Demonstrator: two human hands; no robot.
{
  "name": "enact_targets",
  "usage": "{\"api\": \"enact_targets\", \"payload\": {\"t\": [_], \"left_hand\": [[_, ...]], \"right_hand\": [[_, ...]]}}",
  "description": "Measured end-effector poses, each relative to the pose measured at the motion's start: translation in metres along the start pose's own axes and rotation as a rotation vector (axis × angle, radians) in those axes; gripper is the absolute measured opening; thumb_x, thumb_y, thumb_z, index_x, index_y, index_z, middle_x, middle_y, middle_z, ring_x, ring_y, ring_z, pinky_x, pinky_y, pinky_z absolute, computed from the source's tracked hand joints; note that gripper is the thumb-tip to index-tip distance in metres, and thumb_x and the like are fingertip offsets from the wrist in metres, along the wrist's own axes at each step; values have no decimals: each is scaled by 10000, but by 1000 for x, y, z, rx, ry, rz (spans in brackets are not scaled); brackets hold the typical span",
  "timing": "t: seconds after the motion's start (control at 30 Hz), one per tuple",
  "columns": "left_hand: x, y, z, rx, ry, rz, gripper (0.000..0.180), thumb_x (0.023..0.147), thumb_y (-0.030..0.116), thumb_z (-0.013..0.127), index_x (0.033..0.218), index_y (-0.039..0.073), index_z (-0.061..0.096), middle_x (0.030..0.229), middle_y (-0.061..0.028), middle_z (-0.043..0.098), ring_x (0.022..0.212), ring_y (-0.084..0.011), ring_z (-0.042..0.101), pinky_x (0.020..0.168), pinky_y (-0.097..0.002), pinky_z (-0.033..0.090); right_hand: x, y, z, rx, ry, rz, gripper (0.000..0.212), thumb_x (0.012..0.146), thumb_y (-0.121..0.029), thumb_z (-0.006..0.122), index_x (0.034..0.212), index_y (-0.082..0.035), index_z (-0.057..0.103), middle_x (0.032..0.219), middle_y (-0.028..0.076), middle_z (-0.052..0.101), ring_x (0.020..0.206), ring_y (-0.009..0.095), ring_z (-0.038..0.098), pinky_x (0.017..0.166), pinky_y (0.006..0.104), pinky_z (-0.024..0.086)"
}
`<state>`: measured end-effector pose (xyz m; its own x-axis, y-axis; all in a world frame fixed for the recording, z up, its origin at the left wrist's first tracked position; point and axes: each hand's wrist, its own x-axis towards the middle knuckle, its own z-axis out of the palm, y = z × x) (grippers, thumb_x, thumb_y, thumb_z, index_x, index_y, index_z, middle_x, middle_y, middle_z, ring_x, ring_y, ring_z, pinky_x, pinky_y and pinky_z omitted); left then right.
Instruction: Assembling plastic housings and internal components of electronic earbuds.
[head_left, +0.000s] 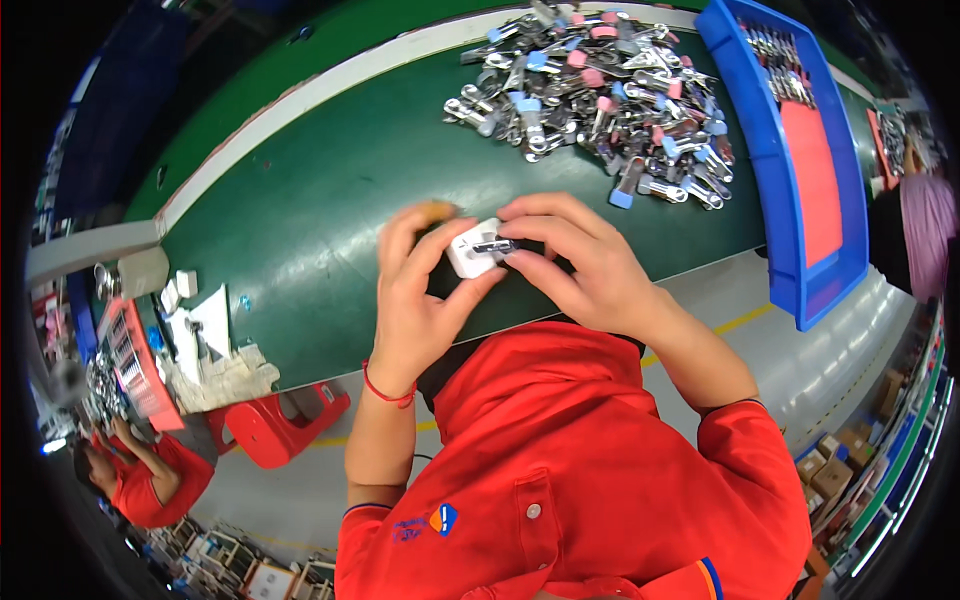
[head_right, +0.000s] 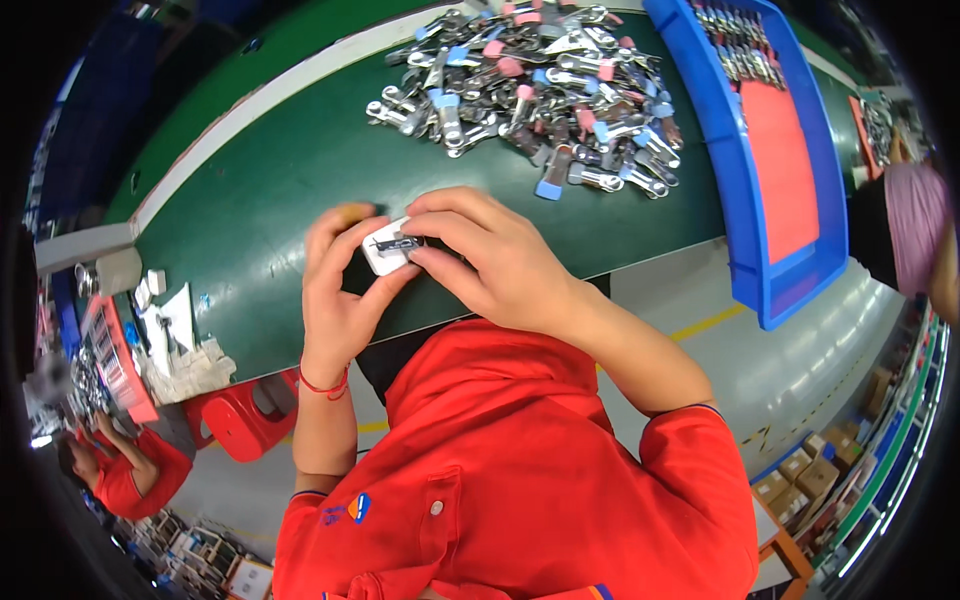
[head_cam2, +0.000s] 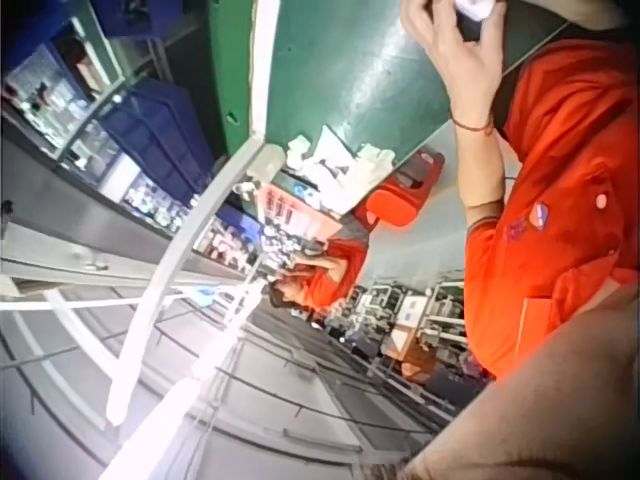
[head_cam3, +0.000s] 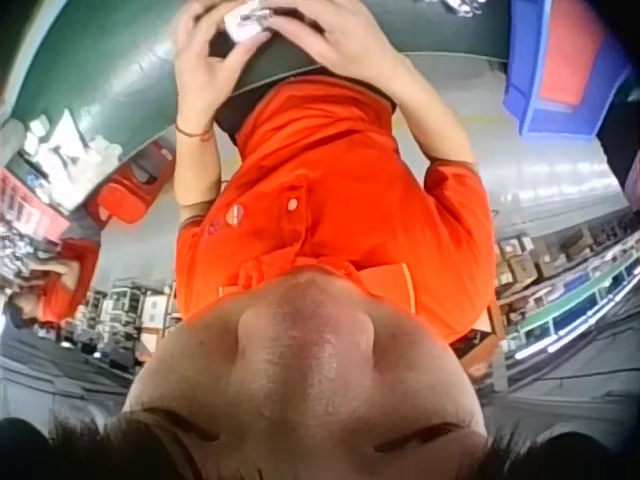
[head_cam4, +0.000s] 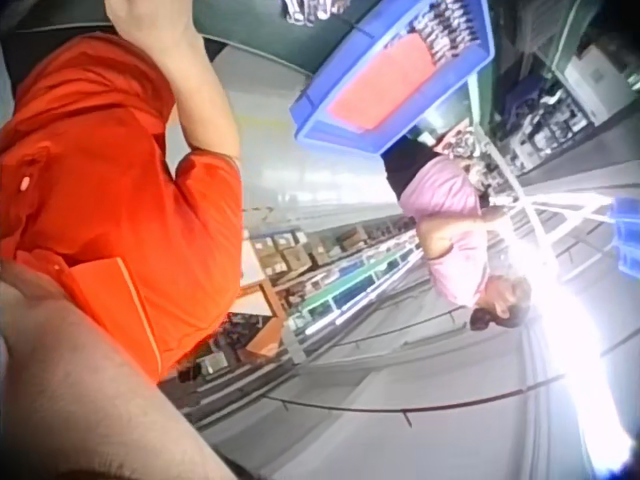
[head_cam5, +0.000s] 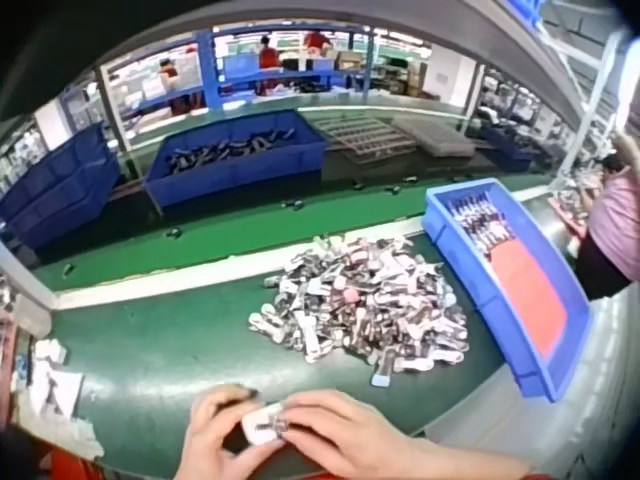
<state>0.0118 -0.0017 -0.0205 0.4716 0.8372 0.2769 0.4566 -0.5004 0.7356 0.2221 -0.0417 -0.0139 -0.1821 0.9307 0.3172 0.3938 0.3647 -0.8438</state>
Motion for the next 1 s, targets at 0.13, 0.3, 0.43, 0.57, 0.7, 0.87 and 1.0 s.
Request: {"api": "enact_targets", "payload": {"t": [0.13,0.3,0.43,0.57,0.7,0.87,1.0], "left_hand": [[3,-2,3,284,59,-3,511,690,134,853,1150,57,646,1216,-146,560,1211,-343,492,992,-424,423],[7,7,-7,352,23,7,518,693,149,853,1159,56,646,1232,-149,552,1174,-325,515,965,-414,439],[10,25,-8,-105,63,24,455,787,109,796,1206,35,635,1176,-128,604,1059,-261,593,879,-382,497],[5,21,2,-837,-146,-449,383,892,48,694,1262,-2,607,1035,-100,661,907,-177,641,766,-308,543],[1,14,4,-942,17,-427,343,947,2,608,1288,-25,584,920,-89,682,811,-138,650,698,-257,558],[1,20,1,-1040,81,-498,315,940,0,611,1254,-33,603,999,-135,682,896,-180,665,746,-285,574],[4,21,0,-1104,75,-479,304,927,-20,619,1230,-36,612,1143,-158,647,999,-199,652,793,-304,573]], "right_hand": [[-8,-1,-5,18,20,100,282,843,24,683,1119,-24,656,1109,126,656,843,226,653,697,304,533],[-4,-5,-12,-61,56,-12,292,839,26,686,1125,-23,654,1066,124,675,822,227,659,675,312,536],[2,-10,-13,-170,55,-189,322,814,22,706,1128,-22,654,1077,132,666,806,240,652,663,316,532],[12,-15,-13,-235,52,-279,350,788,13,722,1130,-29,659,1039,129,661,775,262,641,642,336,527],[28,2,-22,-339,167,-29,326,798,3,713,1119,-32,667,1012,123,647,745,270,628,626,342,517],[43,33,-17,-665,233,-84,268,854,-14,676,1122,-15,666,1023,110,636,737,220,628,602,296,498],[36,28,-26,-218,293,63,252,896,-11,637,1146,9,657,1042,90,637,734,174,625,606,269,494]]}}
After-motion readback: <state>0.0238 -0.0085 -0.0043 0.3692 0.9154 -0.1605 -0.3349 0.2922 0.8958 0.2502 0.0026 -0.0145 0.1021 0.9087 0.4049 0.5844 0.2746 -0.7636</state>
